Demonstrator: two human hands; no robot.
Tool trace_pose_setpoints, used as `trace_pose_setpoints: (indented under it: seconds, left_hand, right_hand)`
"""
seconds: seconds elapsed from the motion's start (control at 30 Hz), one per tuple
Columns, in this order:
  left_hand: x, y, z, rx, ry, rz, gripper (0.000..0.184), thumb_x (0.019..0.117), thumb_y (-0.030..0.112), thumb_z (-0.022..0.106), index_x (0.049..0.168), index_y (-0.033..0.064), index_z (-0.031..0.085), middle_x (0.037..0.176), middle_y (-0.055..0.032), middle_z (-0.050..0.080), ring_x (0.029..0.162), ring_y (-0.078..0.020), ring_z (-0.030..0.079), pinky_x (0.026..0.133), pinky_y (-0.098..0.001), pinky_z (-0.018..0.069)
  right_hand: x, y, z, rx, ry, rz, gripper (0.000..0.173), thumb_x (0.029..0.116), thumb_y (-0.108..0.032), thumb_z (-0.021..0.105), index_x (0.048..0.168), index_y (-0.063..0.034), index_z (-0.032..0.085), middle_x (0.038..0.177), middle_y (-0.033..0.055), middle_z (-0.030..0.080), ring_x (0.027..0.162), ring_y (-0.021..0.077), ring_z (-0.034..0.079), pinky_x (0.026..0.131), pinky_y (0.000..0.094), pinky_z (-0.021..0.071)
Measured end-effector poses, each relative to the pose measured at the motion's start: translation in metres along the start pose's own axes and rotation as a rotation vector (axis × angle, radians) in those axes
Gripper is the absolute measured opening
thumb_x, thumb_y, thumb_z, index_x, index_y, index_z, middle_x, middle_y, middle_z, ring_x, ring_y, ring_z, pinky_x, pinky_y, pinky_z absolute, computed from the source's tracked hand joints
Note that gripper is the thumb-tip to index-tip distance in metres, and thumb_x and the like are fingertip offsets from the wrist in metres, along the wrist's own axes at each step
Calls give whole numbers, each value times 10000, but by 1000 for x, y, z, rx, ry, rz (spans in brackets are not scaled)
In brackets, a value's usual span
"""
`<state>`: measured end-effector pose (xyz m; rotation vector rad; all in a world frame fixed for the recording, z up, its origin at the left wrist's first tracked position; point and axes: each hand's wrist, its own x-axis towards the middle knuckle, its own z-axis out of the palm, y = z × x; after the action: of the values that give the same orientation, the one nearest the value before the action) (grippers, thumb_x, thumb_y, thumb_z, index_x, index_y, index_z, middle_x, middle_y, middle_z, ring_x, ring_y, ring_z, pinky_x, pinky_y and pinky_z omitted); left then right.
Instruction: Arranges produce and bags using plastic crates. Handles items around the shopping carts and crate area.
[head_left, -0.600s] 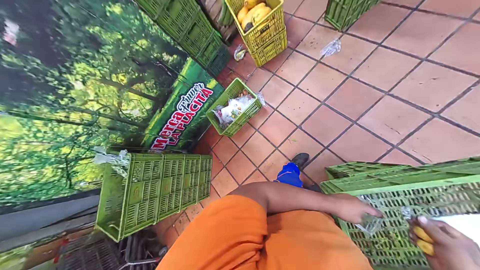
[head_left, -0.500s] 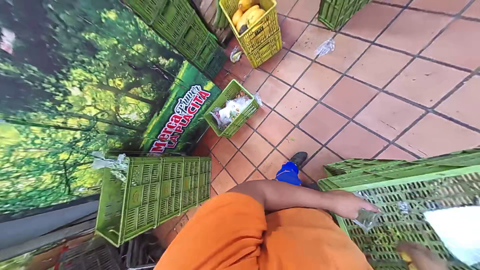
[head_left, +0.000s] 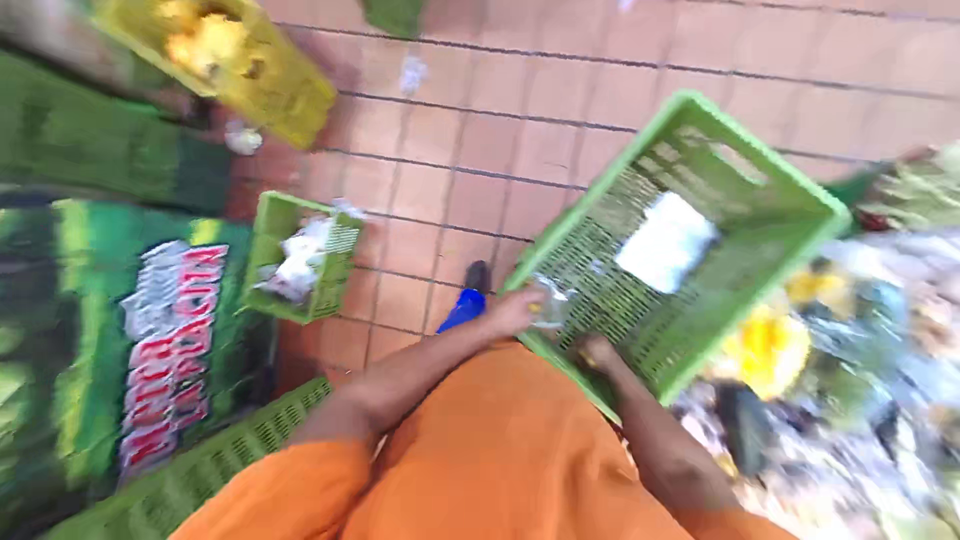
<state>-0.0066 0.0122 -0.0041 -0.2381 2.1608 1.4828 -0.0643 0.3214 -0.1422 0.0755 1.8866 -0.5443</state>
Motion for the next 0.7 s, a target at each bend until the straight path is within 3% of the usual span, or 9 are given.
trace_pose_setpoints:
  seconds: [0.07,0.1,0.2,0.33,0.4,0.47,0.5,0.6,0.7]
  left_hand:
    - [5,-4,-2,-8,-6,-74,573,975,73,593,1530,182,499,1492,-66,572,1354,-204,563,1159,-471,446]
    - [4,-4,-4,-23,-4,-96,585,973,65,580,1538,192,491,1506,-58,559,1363,-198,554,1160,-469,443]
    - [4,1,-3,-64,-5,-134,610,954,21,544,1539,184,486,1522,-52,542,1348,-181,563,1131,-448,465]
    - [8,5,1,-93,-21,-141,631,946,5,540,1549,176,469,1517,-59,546,1281,-189,612,1052,-450,522]
    - [10,5,3,-94,-29,-135,636,945,1,541,1552,173,463,1529,-52,535,1300,-182,599,1069,-438,515]
    - [11,7,5,-91,-23,-129,633,942,-3,540,1549,163,466,1529,-59,532,1314,-183,587,1081,-437,503]
    - [12,8,6,-89,-28,-132,637,941,-6,536,1551,164,462,1540,-57,521,1350,-183,559,1116,-440,477]
    - [13,15,10,-56,-37,-140,652,933,-17,528,1554,170,456,1526,-67,533,1333,-197,571,1092,-450,493]
    - [16,20,12,-20,-53,-150,703,922,-27,521,1579,203,422,1527,-64,535,1347,-200,564,1111,-461,480]
  right_hand:
    - [-18,-37,-16,617,-48,-124,350,1065,-251,500,1377,-108,574,1062,72,694,733,145,636,597,311,545]
    - [-29,-51,-22,881,-131,-181,370,1077,-249,423,1410,-144,545,1034,65,699,636,122,603,501,266,502]
    - [-59,-72,-35,1290,-404,-336,422,1080,-310,254,1376,-203,535,1025,90,719,550,111,589,422,216,455]
    - [-73,-86,-31,1451,-680,-483,442,1062,-375,317,1358,-172,576,1084,146,723,559,151,627,412,232,479]
    - [-77,-92,-27,1458,-731,-521,393,1039,-365,399,1318,-163,588,1144,162,713,605,173,653,428,241,489]
    - [-82,-99,-22,1443,-744,-508,359,1032,-328,401,1280,-156,596,1183,161,705,658,180,672,444,242,493]
    - [-84,-103,-20,1446,-744,-475,351,1031,-306,398,1267,-137,596,1182,162,697,663,174,669,446,239,493]
    - [-94,-121,-15,1409,-646,-231,383,1065,-323,345,1231,-85,594,1142,158,694,637,145,638,441,222,468]
    - [-103,-139,-14,1256,-471,6,405,1077,-419,398,1271,-125,597,1039,120,704,670,180,658,465,266,497]
